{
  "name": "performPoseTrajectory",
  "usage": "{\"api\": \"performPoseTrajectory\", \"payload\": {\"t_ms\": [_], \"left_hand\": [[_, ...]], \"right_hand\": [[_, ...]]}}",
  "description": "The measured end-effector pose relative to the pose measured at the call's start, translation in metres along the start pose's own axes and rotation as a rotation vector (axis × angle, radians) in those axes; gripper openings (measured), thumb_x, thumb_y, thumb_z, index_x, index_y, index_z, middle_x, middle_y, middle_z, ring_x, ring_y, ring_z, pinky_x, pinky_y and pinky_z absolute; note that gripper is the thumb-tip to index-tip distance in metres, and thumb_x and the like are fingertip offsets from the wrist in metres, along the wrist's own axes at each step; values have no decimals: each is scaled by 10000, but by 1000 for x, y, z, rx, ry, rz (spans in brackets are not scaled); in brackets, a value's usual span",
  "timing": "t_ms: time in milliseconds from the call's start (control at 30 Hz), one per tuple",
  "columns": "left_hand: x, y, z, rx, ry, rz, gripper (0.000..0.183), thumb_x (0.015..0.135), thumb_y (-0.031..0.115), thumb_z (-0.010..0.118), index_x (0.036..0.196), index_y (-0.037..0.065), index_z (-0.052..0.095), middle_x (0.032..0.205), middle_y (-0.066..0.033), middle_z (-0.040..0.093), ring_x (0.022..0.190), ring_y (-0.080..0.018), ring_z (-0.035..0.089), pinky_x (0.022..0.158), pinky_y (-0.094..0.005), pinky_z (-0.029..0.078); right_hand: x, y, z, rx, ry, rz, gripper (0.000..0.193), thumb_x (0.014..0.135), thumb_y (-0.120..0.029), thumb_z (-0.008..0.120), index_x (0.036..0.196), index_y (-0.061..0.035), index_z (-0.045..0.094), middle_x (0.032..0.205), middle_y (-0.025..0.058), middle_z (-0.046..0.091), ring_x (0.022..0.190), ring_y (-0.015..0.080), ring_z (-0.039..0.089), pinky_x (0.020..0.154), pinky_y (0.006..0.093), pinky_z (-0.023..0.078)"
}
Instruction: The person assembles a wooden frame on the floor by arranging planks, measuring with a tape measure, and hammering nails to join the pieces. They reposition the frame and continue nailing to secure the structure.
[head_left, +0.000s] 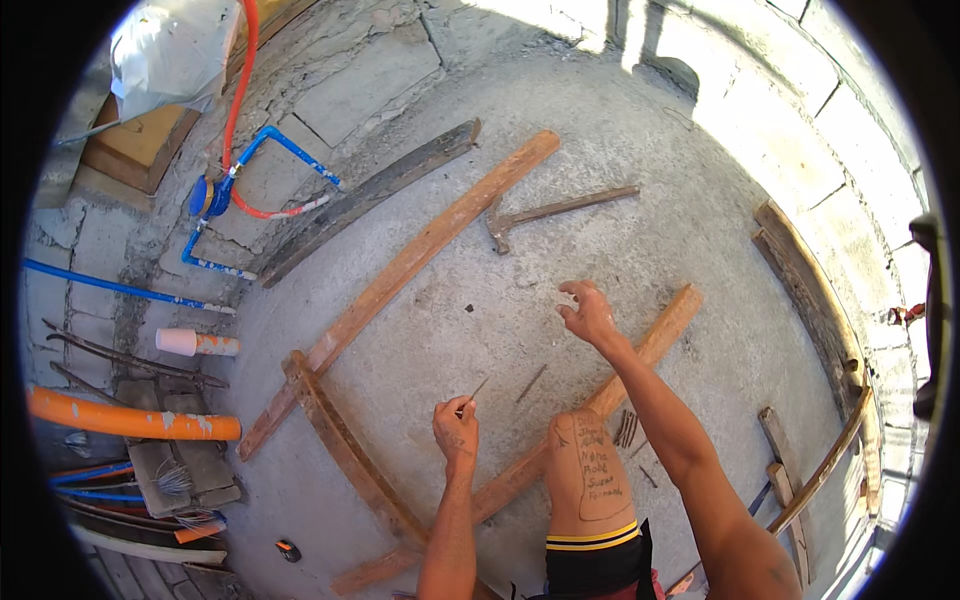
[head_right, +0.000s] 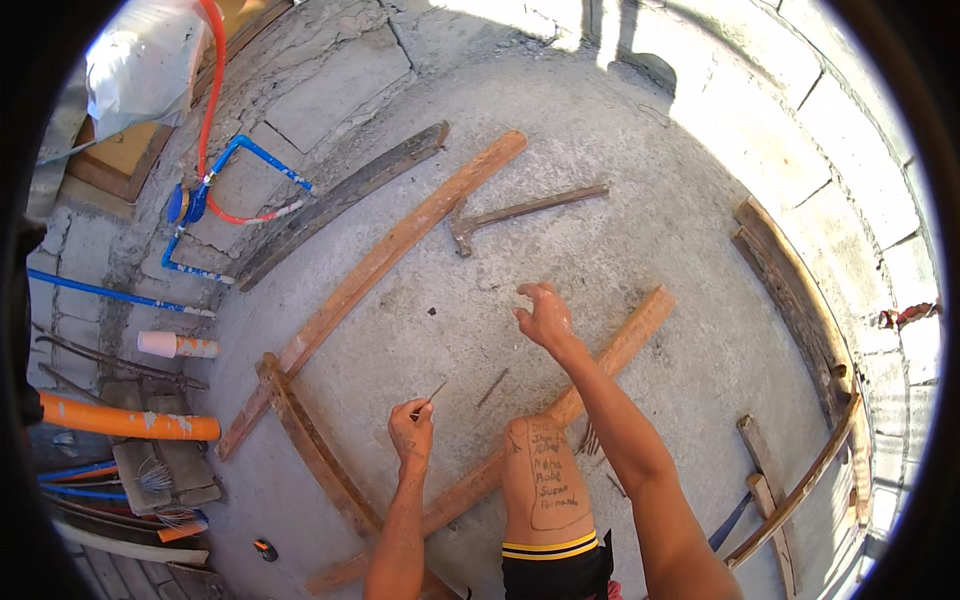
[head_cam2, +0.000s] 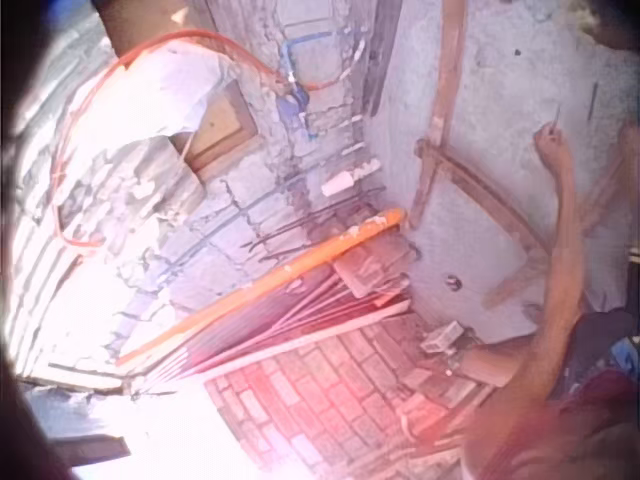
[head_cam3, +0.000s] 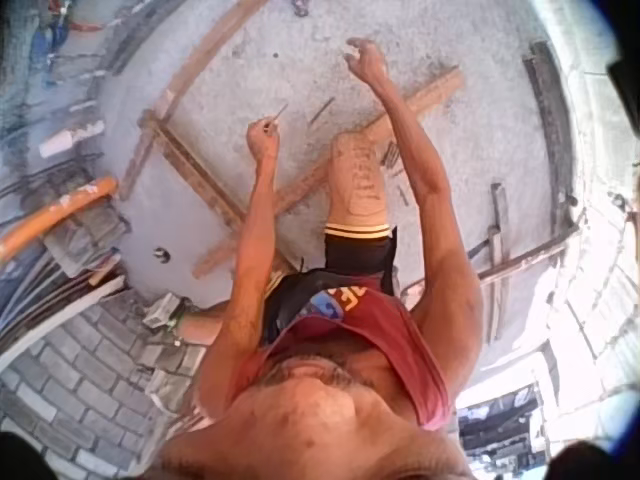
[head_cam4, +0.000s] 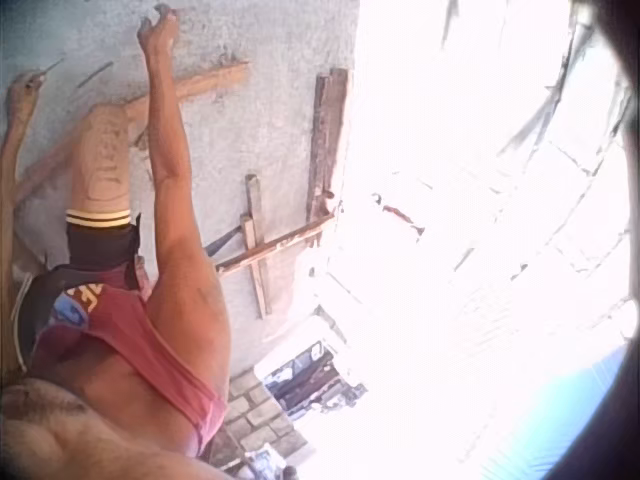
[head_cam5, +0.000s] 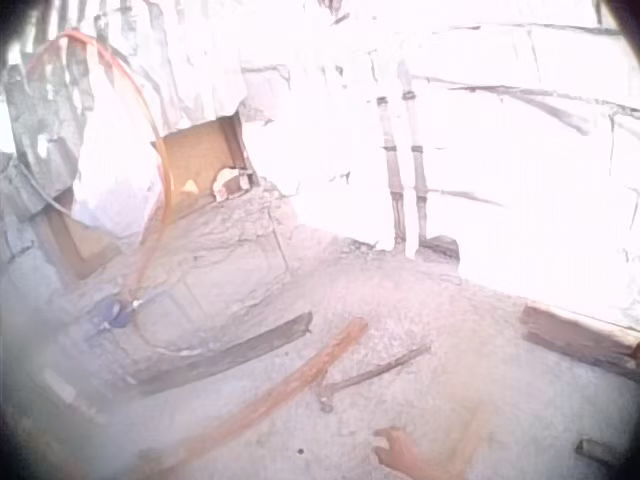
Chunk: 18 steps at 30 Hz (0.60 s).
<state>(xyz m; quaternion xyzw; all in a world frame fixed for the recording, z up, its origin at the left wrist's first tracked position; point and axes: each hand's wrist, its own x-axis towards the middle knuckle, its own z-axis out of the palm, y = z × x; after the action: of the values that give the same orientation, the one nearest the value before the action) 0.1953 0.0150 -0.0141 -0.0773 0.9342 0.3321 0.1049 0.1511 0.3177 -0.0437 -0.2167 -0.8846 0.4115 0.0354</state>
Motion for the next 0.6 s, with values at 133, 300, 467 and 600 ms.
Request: {"api": "performPoseTrajectory", "payload": {"t_ms": [133, 300, 467, 600], "left_hand": [[54, -56, 26, -2, 246, -128, 186, 871, 143, 777, 1047, 88, 754, 1002, -113, 684, 915, -293, 667, 789, -409, 545], [78, -95, 56, -217, 581, -62, 222, 901, 133, 748, 1102, 45, 719, 981, -106, 679, 914, -278, 664, 784, -389, 551], [71, -129, 44, -391, 534, 19, 197, 921, 151, 743, 1093, 57, 736, 966, -102, 671, 862, -238, 659, 739, -354, 541], [90, -142, 27, -322, 455, 77, 179, 912, 152, 755, 1068, 64, 750, 985, -99, 684, 833, -234, 674, 726, -336, 551]], "right_hand": [[142, 20, -6, -481, 57, -72, 556, 803, -92, 739, 1334, -118, 576, 1263, 163, 584, 1168, 378, 597, 938, 526, 507], [216, 46, 13, -741, 65, -360, 801, 815, -126, 747, 1521, -130, 368, 1485, 173, 453, 1359, 367, 453, 1082, 595, 369], [210, 54, 23, -934, -100, -413, 714, 804, -119, 763, 1439, -118, 436, 1352, 179, 549, 1251, 384, 544, 1067, 608, 390], [191, 33, 12, -1029, -240, -300, 512, 741, 9, 686, 1227, -78, 553, 1141, 190, 641, 1061, 404, 655, 903, 510, 533]]}}
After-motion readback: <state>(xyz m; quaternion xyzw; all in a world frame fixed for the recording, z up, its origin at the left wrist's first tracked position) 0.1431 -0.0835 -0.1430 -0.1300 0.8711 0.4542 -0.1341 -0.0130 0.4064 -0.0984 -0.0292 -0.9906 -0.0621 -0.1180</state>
